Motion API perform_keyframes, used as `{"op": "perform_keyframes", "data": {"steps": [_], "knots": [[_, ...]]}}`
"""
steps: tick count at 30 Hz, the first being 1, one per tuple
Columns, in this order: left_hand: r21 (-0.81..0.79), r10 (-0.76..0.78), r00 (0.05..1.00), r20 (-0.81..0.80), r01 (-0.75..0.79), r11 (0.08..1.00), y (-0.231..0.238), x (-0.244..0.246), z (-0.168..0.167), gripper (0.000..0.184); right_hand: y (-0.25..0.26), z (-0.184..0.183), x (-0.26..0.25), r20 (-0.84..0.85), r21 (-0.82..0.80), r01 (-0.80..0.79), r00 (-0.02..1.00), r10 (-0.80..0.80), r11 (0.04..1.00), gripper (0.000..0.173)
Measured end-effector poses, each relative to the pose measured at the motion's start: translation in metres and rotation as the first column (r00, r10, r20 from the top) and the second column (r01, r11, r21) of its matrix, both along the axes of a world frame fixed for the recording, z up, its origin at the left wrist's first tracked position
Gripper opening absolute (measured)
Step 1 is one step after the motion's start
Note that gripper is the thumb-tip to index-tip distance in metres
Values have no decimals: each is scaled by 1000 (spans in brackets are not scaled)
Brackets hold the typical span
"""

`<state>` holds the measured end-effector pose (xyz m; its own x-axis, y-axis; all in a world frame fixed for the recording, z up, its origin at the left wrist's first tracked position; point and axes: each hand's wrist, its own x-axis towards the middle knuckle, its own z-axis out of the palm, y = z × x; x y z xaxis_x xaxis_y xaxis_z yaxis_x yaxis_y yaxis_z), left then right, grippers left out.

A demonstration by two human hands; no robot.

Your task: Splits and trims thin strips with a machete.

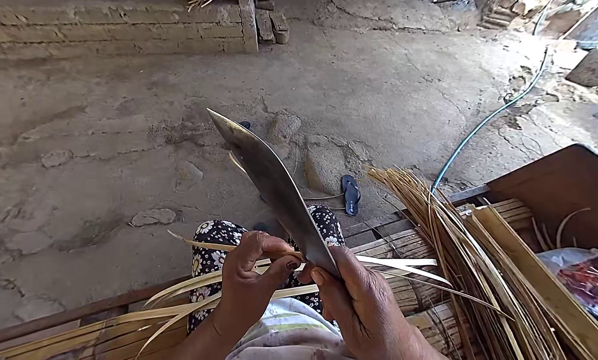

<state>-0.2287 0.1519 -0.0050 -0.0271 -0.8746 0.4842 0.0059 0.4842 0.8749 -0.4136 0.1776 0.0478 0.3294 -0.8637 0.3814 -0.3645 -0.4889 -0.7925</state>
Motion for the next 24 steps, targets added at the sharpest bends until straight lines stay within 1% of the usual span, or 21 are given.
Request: {"op": "perform_keyframes", "data": {"steps": [4,8,12,14,18,24], "knots": [[8,-34,999,-17,34,999,2,2,0,14,0,1,-1,-34,-14,-41,999,41,999,17],[3,-79,996,-36,79,997,5,4,0,13,2,2,-1,-40,34,-81,996,83,996,15],[-11,-85,996,-23,85,996,5,6,0,13,3,1,0,-39,60,-112,993,115,992,15],[-20,-86,996,-8,85,996,5,8,0,14,4,0,2,-33,50,-111,993,113,993,14],[-17,-111,993,-39,110,994,7,10,-1,14,5,-4,8,-26,34,-98,995,99,995,14],[-26,-99,994,-51,98,995,9,11,-4,14,7,-4,14,-7,62,-87,996,87,994,14]]}}
